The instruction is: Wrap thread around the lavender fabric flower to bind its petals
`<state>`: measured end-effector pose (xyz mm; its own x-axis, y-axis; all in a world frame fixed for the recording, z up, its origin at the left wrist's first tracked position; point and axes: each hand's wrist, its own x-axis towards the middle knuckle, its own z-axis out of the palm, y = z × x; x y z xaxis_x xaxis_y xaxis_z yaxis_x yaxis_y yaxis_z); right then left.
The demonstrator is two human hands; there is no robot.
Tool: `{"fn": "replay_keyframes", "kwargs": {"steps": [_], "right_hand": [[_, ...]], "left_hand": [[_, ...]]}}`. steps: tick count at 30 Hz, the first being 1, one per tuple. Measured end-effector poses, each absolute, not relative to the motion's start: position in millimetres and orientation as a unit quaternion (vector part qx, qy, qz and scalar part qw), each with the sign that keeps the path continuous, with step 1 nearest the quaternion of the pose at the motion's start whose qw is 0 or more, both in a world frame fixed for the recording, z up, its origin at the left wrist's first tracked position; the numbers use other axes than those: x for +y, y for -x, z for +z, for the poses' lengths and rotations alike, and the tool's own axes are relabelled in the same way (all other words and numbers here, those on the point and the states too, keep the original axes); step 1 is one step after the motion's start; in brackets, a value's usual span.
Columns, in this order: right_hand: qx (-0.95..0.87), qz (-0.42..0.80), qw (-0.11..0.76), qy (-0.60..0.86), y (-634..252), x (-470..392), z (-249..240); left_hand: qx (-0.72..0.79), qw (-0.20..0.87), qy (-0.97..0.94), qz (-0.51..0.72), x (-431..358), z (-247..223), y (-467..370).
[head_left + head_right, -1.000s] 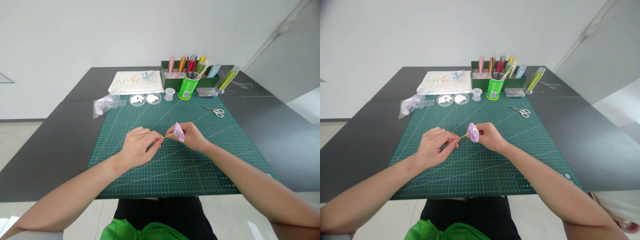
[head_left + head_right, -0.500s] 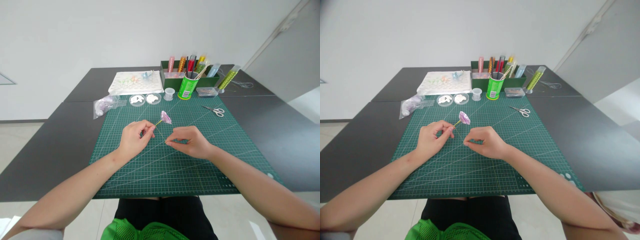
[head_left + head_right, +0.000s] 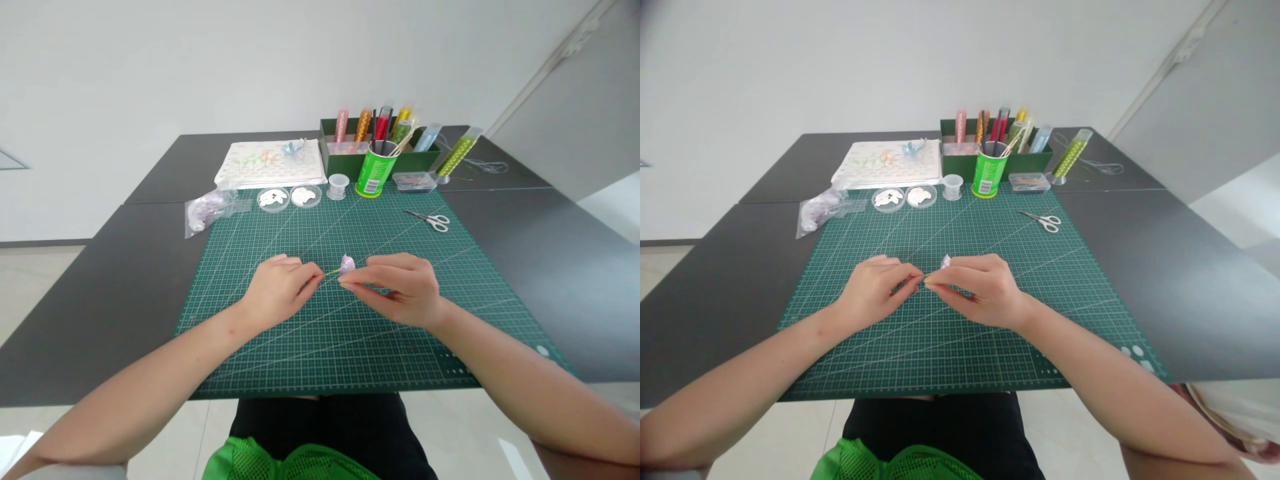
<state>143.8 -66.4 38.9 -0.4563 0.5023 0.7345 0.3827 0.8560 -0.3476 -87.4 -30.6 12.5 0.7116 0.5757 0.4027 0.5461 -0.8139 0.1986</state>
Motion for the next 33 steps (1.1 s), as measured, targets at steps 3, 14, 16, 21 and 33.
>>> {"fn": "replay_keyframes", "kwargs": {"steps": [3,14,16,21,33], "right_hand": [[-0.841,0.042,0.459,0.284,-144.7,-66.2,38.9],[-0.794,0.053,0.472,0.379,-147.3,-51.9,24.5],[-0.79,0.057,0.469,0.39,-147.7,-49.8,21.6],[-0.787,0.084,0.454,0.41,-147.1,-44.3,16.5],[-0.789,0.251,0.278,0.488,-147.5,-36.0,-2.4]], "left_hand": [[0.263,0.037,-0.942,0.204,-34.3,11.4,85.6],[0.189,0.068,-0.959,0.202,-41.8,8.4,83.2],[0.168,0.075,-0.962,0.204,-41.6,8.1,83.4],[0.145,0.075,-0.96,0.226,-43.8,10.5,83.1],[0.235,0.087,-0.9,0.356,-43.9,17.2,84.5]]}}
